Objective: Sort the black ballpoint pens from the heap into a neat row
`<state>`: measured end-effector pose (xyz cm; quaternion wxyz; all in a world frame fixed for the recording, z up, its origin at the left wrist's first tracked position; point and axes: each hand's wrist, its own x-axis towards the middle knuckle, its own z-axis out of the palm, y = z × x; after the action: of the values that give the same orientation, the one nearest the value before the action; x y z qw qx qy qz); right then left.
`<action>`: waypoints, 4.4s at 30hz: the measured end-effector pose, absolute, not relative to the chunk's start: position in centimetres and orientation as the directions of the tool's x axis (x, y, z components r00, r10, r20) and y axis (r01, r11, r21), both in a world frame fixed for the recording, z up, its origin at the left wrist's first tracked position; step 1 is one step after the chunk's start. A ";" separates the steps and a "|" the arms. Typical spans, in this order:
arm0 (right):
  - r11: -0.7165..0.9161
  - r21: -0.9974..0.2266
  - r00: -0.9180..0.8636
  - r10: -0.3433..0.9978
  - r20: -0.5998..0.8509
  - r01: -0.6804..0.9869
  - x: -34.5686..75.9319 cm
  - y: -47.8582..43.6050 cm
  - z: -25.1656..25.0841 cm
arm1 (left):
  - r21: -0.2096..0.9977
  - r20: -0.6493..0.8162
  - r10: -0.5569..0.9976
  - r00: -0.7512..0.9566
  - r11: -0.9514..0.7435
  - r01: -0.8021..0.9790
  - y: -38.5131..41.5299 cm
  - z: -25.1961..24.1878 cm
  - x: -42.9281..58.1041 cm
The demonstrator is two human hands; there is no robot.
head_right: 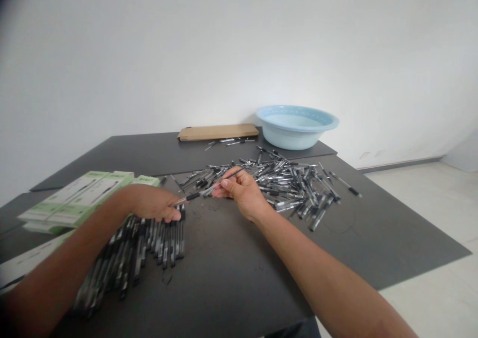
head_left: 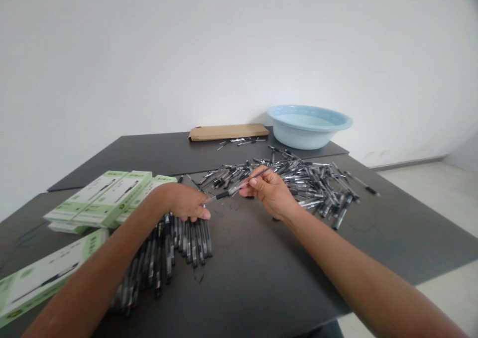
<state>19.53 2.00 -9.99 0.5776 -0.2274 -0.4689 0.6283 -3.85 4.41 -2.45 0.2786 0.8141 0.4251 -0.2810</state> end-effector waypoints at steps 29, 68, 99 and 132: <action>0.115 -0.884 -0.315 0.907 0.279 -0.452 19.3 1.7 -10.7 | 0.236 -0.689 0.545 0.478 -0.455 0.859 4.4 -2.0 -4.3; 0.058 -0.921 -0.442 0.865 0.239 -0.384 19.2 1.5 -10.9 | 0.239 -0.672 0.558 0.487 -0.459 0.856 4.1 -1.6 -4.4; 0.181 -0.877 -0.232 0.922 0.308 -0.445 19.6 1.3 -10.0 | 0.257 -0.659 0.570 0.490 -0.442 0.859 4.5 -1.5 -5.3; 0.265 -0.877 -0.173 0.918 0.356 -0.400 19.5 1.9 -10.8 | 0.220 -0.664 0.575 0.478 -0.460 0.860 4.5 -1.8 -5.0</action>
<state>19.48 1.89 -10.84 0.5945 -0.2452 -0.5281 0.5546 -4.97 4.50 -1.84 0.2752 0.8144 0.4405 -0.2587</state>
